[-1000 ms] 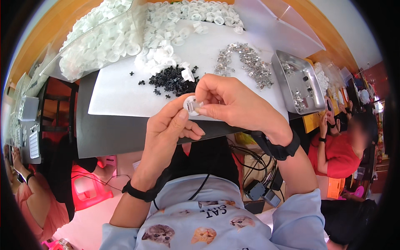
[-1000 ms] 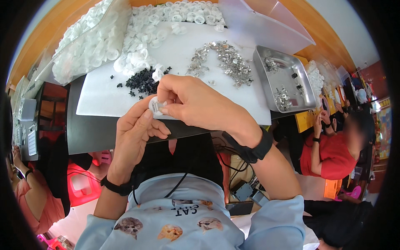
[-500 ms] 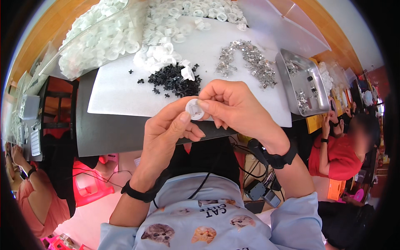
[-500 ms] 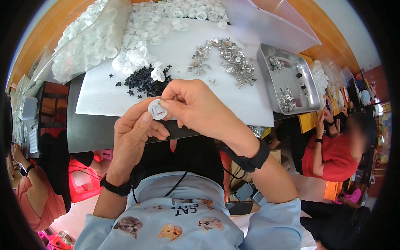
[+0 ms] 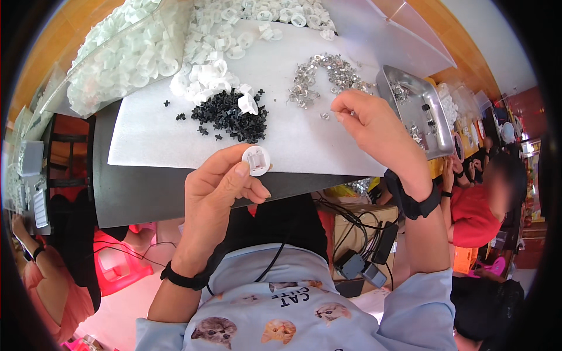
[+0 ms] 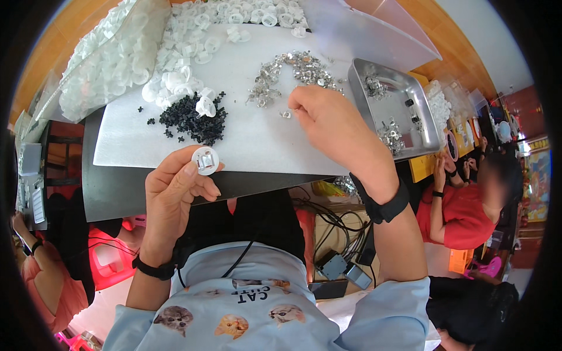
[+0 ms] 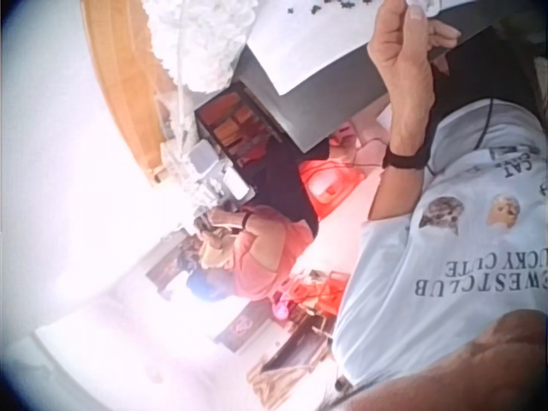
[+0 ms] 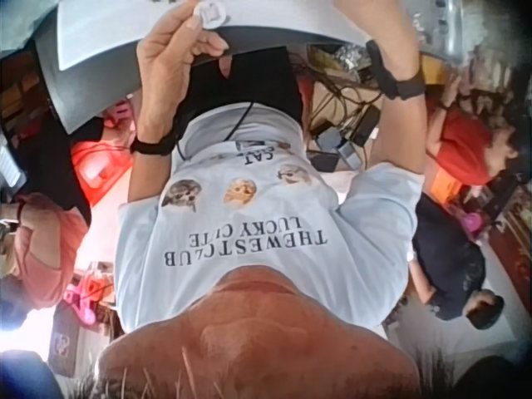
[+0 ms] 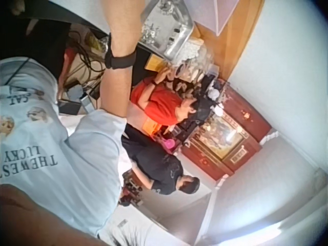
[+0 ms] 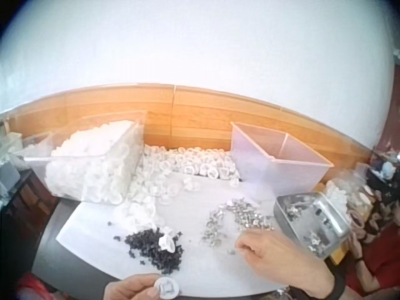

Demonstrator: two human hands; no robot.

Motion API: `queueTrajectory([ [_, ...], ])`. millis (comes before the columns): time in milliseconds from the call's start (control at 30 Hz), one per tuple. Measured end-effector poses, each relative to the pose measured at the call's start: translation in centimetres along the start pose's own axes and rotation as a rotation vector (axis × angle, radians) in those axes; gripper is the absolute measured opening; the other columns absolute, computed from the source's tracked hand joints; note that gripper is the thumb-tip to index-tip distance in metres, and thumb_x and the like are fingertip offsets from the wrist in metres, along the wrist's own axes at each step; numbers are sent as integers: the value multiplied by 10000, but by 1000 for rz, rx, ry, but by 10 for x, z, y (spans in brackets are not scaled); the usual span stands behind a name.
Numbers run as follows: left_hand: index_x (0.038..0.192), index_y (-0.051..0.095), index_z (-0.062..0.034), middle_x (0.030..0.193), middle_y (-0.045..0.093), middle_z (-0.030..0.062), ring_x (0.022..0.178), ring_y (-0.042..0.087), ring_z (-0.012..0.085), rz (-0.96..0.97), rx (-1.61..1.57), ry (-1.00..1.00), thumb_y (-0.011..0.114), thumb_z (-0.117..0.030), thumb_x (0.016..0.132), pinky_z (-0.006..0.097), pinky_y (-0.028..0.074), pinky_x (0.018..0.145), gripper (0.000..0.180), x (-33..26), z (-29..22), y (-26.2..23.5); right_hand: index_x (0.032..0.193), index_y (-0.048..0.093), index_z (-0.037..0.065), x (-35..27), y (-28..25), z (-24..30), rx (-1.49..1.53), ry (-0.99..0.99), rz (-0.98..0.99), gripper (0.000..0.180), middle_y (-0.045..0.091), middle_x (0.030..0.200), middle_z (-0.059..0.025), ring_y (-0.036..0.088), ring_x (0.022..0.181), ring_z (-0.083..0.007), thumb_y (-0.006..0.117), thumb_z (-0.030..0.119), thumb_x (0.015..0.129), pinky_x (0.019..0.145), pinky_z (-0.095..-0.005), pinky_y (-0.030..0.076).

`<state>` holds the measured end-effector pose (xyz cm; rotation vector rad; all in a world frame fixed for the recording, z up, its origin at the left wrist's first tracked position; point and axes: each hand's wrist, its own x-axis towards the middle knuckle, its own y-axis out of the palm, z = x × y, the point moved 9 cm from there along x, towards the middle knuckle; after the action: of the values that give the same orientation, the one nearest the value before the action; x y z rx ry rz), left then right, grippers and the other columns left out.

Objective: Assembling small plastic and metal components into a circular white plastic housing.

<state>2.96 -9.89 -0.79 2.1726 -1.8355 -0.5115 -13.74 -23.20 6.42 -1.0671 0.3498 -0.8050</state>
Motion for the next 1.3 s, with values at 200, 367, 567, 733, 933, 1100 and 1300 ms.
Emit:
queueTrajectory([
  [200,1175,559,60,990,643,131,742,648,154,-9,1,-8,511,-148,957,268,550,662,305,0,1,-1,808,523,-1,8,13,2,-191,-17,-2,100,579,809,-168,579,790,-377,522,87,856,684,-462,453],
  [367,1178,552,56,974,652,152,732,650,147,-9,12,2,479,-156,971,257,543,655,305,1,-1,-1,794,512,-8,9,21,6,-299,-29,33,104,573,810,-170,586,790,-381,503,79,848,664,-468,459],
  [567,1186,542,51,965,658,177,720,652,144,-20,25,-2,451,-154,981,248,539,640,304,1,-1,0,819,531,-12,7,24,9,-367,-41,21,78,582,821,-173,599,779,-379,494,56,833,673,-456,472],
  [733,1171,563,63,965,637,118,723,644,161,-27,-7,-14,488,-158,970,269,533,648,309,1,0,-1,833,553,-13,10,20,9,-260,-23,-29,91,607,825,-175,604,760,-373,514,70,829,667,-428,473],
  [933,1168,567,59,937,636,109,711,640,154,-34,5,-16,502,-180,971,261,526,634,317,1,0,-2,793,562,-12,6,41,66,462,82,255,125,556,637,-138,549,590,-266,559,110,822,553,-356,425],
  [1100,1197,531,69,918,663,150,699,655,159,-28,27,-18,467,-172,982,253,536,625,330,1,1,-2,780,546,-15,10,64,79,576,17,323,117,534,624,-127,510,552,-248,554,92,828,532,-367,404],
  [1300,1149,572,66,917,641,111,703,632,146,-54,13,-32,507,-200,973,259,531,634,325,2,-1,-3,764,523,-11,9,65,81,591,-90,218,101,527,638,-132,509,562,-265,551,70,817,538,-373,404],
])
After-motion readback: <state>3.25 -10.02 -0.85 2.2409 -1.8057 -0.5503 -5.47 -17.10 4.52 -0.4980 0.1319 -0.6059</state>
